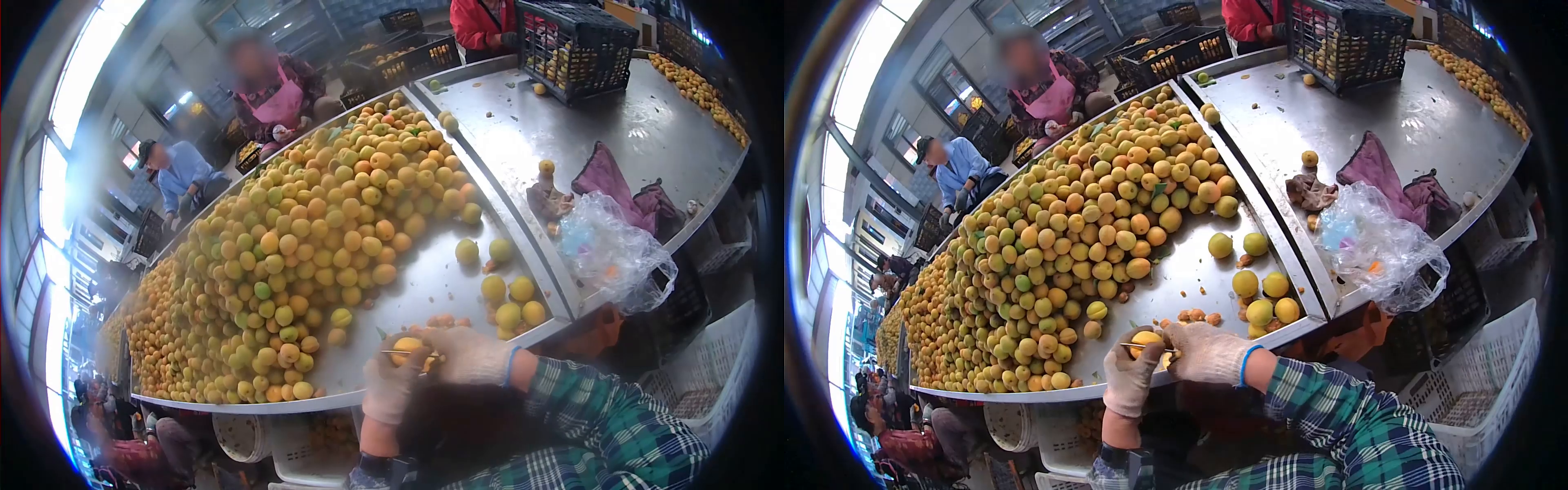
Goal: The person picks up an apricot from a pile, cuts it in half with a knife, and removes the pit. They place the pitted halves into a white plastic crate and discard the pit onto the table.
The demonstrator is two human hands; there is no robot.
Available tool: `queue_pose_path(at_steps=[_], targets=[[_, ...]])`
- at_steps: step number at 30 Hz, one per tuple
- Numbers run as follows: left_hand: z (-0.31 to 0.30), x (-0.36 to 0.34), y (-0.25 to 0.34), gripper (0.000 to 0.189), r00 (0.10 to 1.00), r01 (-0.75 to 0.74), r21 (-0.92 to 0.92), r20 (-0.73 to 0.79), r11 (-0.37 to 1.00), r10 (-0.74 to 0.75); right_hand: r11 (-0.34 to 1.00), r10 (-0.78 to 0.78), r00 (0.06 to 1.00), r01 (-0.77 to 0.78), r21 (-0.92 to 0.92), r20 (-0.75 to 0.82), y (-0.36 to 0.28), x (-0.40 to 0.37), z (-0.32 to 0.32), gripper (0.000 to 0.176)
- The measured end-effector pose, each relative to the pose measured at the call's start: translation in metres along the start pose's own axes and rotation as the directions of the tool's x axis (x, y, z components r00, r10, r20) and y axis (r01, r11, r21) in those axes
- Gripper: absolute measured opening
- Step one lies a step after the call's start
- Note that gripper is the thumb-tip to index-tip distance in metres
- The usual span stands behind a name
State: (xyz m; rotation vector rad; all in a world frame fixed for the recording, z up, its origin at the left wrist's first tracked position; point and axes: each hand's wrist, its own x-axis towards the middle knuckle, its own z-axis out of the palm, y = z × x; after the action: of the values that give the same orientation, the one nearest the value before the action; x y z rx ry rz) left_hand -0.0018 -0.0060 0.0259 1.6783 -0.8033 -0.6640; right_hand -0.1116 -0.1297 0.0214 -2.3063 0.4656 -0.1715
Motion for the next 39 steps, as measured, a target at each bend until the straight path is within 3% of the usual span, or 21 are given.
queue_pose_path(at_steps=[2,4,6,10,12,14,16,17,19,20,22,25,28,29,30,32,33,36,37,39], targets=[[-0.008,0.003,-0.008,0.047,0.996,-0.024,0.082,-0.087,0.996,0.031,0.996,-0.041,0.992,0.03,0.09,0.12,0.01,-0.002,-0.012,0.041],[-0.009,0.004,-0.006,0.046,0.99,-0.051,0.122,-0.126,0.991,0.067,0.993,-0.031,0.991,0.016,0.117,0.129,0.02,-0.006,-0.021,0.04],[-0.007,0.005,-0.004,0.046,0.982,0.002,0.184,-0.184,0.983,0.033,0.98,-0.027,0.973,-0.019,0.197,0.23,0.025,-0.008,-0.035,0.04],[-0.003,0.009,0.006,0.038,0.971,0.009,0.113,-0.239,0.994,0.019,0.983,0.064,0.949,-0.114,0.147,0.308,0.021,-0.015,-0.066,0.039],[-0.01,0.014,-0.006,0.038,0.946,0.041,0.272,-0.319,0.962,0.049,0.974,0.085,0.938,-0.149,0.169,0.335,0.025,-0.015,-0.069,0.041],[-0.004,0.011,-0.007,0.041,0.949,-0.032,0.215,-0.299,0.976,0.096,0.893,0.159,0.969,-0.223,0.392,0.191,0.032,-0.011,-0.059,0.047],[0.008,0.008,-0.007,0.037,0.934,-0.177,0.515,-0.181,0.839,0.309,0.859,0.203,0.966,-0.254,0.445,0.16,0.015,-0.007,-0.055,0.054],[0.012,0.009,-0.007,0.038,0.9,-0.288,0.66,-0.062,0.694,0.432,0.849,0.18,0.977,-0.213,0.483,0.113,0.015,-0.005,-0.043,0.054],[0.019,0.007,-0.001,0.04,0.878,-0.368,0.661,0.016,0.654,0.478,0.863,0.093,0.994,-0.106,0.494,0.052,0.016,-0.003,-0.027,0.048],[0.02,0.006,0.001,0.043,0.847,-0.447,0.656,0.091,0.608,0.524,0.862,0.094,0.994,-0.108,0.495,0.053,0.016,-0.005,-0.024,0.048],[0.019,0.004,0.0,0.045,0.874,-0.401,0.642,0.053,0.654,0.483,0.555,0.168,0.951,-0.309,0.772,0.26,0.004,-0.009,-0.03,0.041],[0.018,0.003,0.004,0.048,0.893,-0.385,0.582,0.039,0.716,0.449,0.534,0.165,0.938,-0.344,0.772,0.304,-0.005,-0.01,-0.041,0.032],[0.014,0.003,-0.002,0.052,0.918,-0.344,0.411,-0.041,0.844,0.394,0.507,0.135,0.975,-0.221,0.833,0.177,-0.003,-0.003,-0.027,0.03],[0.011,0.004,-0.003,0.058,0.954,-0.282,-0.001,-0.104,0.96,0.28,0.312,0.173,0.951,-0.302,0.901,0.258,0.0,-0.01,-0.03,0.03],[0.012,0.001,-0.006,0.065,0.984,-0.169,-0.417,-0.125,0.893,0.128,0.279,0.241,0.942,-0.298,0.913,0.234,-0.013,-0.014,-0.038,0.03],[0.021,0.003,0.006,0.071,0.984,-0.062,-0.57,-0.172,0.819,-0.045,0.049,0.273,0.921,-0.303,0.952,0.279,-0.012,-0.008,-0.02,0.033],[0.022,0.003,0.005,0.067,0.979,-0.058,-0.572,-0.194,0.818,-0.066,0.04,0.278,0.912,-0.325,0.945,0.302,-0.013,-0.008,-0.015,0.033],[0.011,0.013,-0.019,0.055,0.976,-0.001,-0.797,-0.132,0.604,-0.172,0.014,0.343,0.909,-0.257,0.966,0.237,-0.017,-0.001,-0.011,0.03],[0.009,0.013,-0.018,0.055,0.976,-0.005,-0.798,-0.136,0.603,-0.171,0.067,0.333,0.916,-0.26,0.963,0.224,-0.016,-0.003,-0.012,0.03],[0.008,0.014,-0.016,0.032,0.976,-0.005,-0.876,-0.11,0.483,-0.189,0.123,0.325,0.922,-0.261,0.957,0.21,-0.015,-0.004,-0.013,0.03]])
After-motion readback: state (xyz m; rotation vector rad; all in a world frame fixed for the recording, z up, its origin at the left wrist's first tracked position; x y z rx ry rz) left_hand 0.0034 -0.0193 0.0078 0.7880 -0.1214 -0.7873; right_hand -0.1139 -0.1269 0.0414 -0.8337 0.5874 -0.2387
